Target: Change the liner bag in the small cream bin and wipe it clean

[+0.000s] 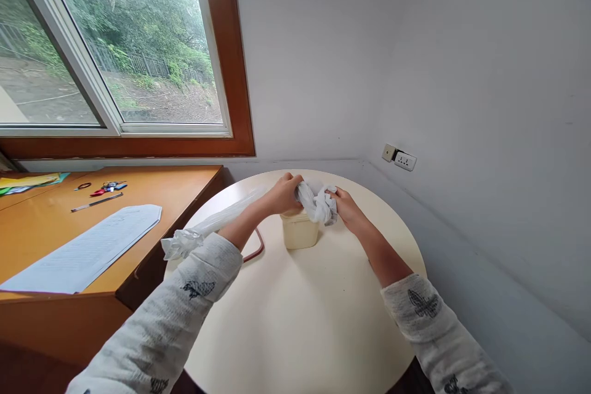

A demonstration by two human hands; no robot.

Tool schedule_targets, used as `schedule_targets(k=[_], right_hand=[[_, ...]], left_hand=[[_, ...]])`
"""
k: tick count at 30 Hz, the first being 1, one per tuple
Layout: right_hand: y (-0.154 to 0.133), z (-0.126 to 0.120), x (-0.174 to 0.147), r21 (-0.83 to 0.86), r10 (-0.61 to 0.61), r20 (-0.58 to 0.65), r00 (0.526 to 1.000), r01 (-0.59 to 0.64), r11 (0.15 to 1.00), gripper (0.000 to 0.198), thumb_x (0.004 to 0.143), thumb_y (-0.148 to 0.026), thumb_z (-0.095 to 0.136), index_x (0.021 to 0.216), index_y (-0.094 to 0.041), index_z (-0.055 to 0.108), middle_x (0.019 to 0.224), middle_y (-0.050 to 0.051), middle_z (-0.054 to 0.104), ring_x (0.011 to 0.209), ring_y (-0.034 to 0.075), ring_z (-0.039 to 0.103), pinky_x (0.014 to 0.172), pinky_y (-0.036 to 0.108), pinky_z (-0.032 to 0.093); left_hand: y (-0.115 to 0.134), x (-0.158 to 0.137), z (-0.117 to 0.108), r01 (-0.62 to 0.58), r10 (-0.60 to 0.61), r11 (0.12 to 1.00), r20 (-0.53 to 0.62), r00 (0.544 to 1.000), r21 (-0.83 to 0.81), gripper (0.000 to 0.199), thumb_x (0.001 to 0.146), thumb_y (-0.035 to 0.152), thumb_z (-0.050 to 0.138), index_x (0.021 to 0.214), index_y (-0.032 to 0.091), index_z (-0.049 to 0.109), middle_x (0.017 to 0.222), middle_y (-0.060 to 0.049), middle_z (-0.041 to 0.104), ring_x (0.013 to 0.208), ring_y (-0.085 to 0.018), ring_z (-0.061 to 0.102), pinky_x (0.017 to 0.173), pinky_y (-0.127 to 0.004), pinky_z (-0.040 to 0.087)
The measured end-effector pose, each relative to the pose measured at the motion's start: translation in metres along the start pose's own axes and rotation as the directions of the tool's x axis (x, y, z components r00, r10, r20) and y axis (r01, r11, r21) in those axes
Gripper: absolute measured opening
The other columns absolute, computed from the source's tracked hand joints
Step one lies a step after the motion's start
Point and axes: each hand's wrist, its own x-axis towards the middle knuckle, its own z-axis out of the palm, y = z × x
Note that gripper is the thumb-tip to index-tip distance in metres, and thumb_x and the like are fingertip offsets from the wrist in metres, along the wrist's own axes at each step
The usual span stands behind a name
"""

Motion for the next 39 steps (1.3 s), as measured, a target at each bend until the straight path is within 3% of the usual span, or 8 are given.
schedule_targets(k=[6,14,19,23,26,33,36,39], right_hand=[[-0.001,-0.002,-0.003,-0.034,0.009,-0.009,1.0,-0.009,0.999,0.021,0.067,-0.039,0.057,0.075,-0.02,0.051,0.073,-0.002,0.054,0.067,0.012,0.046,0.06,0.025,0.035],[0.0,-0.003,-0.004,-0.014,0.012,-0.019,1.0,-0.013,1.0,0.019,0.068,-0.038,0.056,0.072,-0.021,0.051,0.072,-0.002,0.055,0.067,0.013,0.046,0.06,0.025,0.034],[0.0,-0.003,-0.005,-0.001,0.019,-0.026,0.999,-0.019,1.0,0.022,0.066,-0.04,0.059,0.072,-0.02,0.053,0.07,-0.002,0.052,0.064,0.012,0.045,0.057,0.024,0.033],[-0.001,-0.006,-0.006,0.009,0.007,-0.055,0.998,-0.007,1.0,0.023,0.064,-0.04,0.061,0.071,-0.019,0.054,0.067,-0.003,0.052,0.06,0.011,0.043,0.056,0.024,0.033],[-0.003,-0.012,-0.006,0.039,-0.017,-0.094,0.995,0.021,0.999,0.023,0.064,-0.04,0.062,0.072,-0.019,0.056,0.069,-0.002,0.054,0.061,0.01,0.044,0.056,0.024,0.033],[-0.025,-0.014,0.0,0.169,-0.106,-0.169,0.98,0.135,0.976,0.026,0.061,-0.039,0.067,0.077,-0.02,0.057,0.073,-0.003,0.055,0.063,0.01,0.049,0.056,0.023,0.038],[-0.043,-0.009,0.001,0.211,-0.172,-0.181,0.968,0.209,0.955,0.03,0.058,-0.036,0.07,0.08,-0.022,0.058,0.076,-0.002,0.057,0.067,0.011,0.052,0.059,0.024,0.04],[-0.06,-0.007,-0.001,0.259,-0.254,-0.181,0.95,0.295,0.92,0.034,0.054,-0.029,0.073,0.085,-0.023,0.059,0.081,-0.002,0.059,0.073,0.012,0.055,0.064,0.025,0.043]], left_hand=[[0.004,0.0,0.015,-0.056,0.055,0.994,0.011,0.998,0.095,0.035,0.063,0.021,0.061,0.097,0.019,0.053,0.102,-0.011,0.046,0.096,-0.028,0.047,0.083,-0.039,0.04],[0.006,0.011,0.007,-0.063,0.035,0.991,0.232,0.972,0.114,0.027,0.067,0.036,0.058,0.088,0.018,0.057,0.091,-0.008,0.056,0.088,-0.023,0.055,0.074,-0.029,0.044],[0.005,0.017,0.022,-0.061,0.023,0.991,0.297,0.955,0.118,0.016,0.071,0.026,0.051,0.082,0.017,0.059,0.083,-0.006,0.062,0.08,-0.021,0.058,0.068,-0.026,0.043],[0.007,0.015,0.025,-0.072,0.042,0.993,0.292,0.956,0.092,0.024,0.07,0.023,0.051,0.092,0.018,0.059,0.092,-0.007,0.063,0.093,-0.022,0.057,0.074,-0.026,0.042],[0.009,0.01,0.017,-0.083,0.065,0.995,0.283,0.957,0.051,0.03,0.071,0.027,0.053,0.1,0.02,0.058,0.098,-0.006,0.063,0.103,-0.023,0.053,0.08,-0.027,0.041],[0.011,-0.004,-0.003,-0.087,0.114,0.991,0.305,0.945,-0.101,0.048,0.073,0.045,0.057,0.114,0.022,0.051,0.111,-0.006,0.059,0.1,-0.019,0.055,0.078,-0.024,0.043],[0.012,-0.011,0.001,-0.074,0.137,0.978,0.33,0.934,-0.195,0.051,0.068,0.047,0.062,0.111,0.022,0.053,0.107,-0.006,0.061,0.097,-0.02,0.055,0.077,-0.026,0.042],[0.01,-0.02,0.009,-0.022,0.097,0.973,0.318,0.943,-0.23,0.037,0.073,0.047,0.057,0.099,0.02,0.057,0.093,-0.005,0.062,0.083,-0.019,0.056,0.068,-0.026,0.041]])
